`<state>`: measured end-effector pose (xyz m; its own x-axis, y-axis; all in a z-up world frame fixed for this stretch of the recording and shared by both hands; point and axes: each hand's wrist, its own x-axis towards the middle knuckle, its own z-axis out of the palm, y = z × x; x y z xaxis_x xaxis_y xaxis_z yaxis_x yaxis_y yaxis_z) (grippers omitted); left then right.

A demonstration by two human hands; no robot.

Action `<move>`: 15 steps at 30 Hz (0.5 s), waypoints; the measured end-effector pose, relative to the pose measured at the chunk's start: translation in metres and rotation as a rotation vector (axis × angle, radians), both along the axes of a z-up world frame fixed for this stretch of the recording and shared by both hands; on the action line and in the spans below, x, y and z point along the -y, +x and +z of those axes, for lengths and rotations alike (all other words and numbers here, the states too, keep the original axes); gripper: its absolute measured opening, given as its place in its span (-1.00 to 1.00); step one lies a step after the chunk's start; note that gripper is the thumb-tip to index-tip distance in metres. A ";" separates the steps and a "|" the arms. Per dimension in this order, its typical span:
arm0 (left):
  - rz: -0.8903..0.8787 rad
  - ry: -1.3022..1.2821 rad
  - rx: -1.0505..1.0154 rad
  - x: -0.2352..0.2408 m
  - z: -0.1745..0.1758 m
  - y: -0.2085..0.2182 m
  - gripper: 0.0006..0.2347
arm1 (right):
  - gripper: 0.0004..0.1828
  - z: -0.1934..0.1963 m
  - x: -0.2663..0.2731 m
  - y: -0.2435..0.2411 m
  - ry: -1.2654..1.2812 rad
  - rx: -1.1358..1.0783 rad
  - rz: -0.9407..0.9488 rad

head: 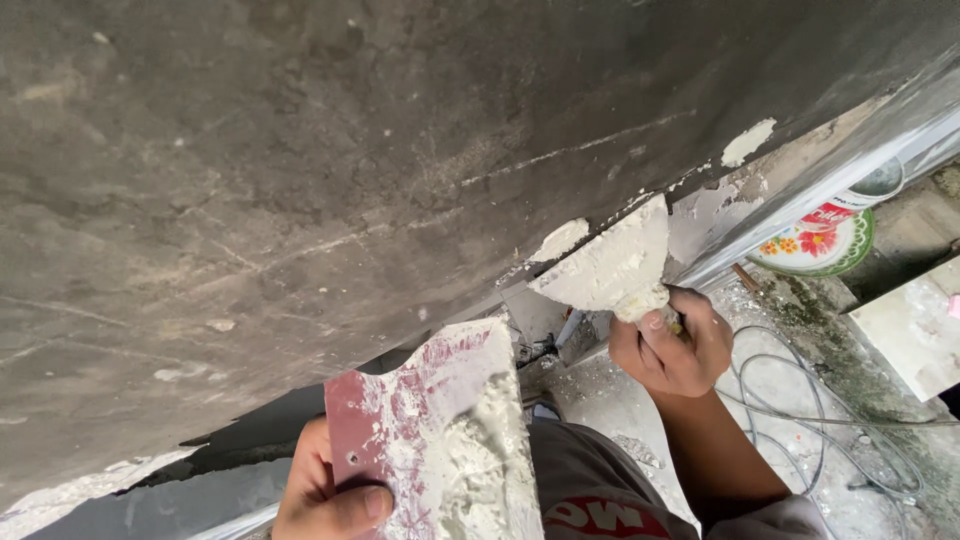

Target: The person mixes plaster between two putty knives, then applies and spreads the plaster onto the edge of a wall using one of the putty knives.

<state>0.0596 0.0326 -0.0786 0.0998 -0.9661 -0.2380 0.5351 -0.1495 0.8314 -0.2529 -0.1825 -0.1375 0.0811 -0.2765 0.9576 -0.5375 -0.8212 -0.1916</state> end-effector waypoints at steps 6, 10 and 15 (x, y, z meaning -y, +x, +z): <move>-0.087 -0.079 -0.041 0.012 0.005 -0.013 -0.52 | -0.29 0.004 0.004 -0.008 -0.018 0.007 -0.023; -0.034 -0.004 -0.039 0.013 0.013 -0.022 -0.52 | -0.29 -0.004 0.007 -0.006 -0.025 0.020 -0.027; -0.051 -0.014 -0.013 0.015 0.011 -0.014 -0.56 | -0.43 -0.022 0.000 -0.017 0.039 0.033 0.030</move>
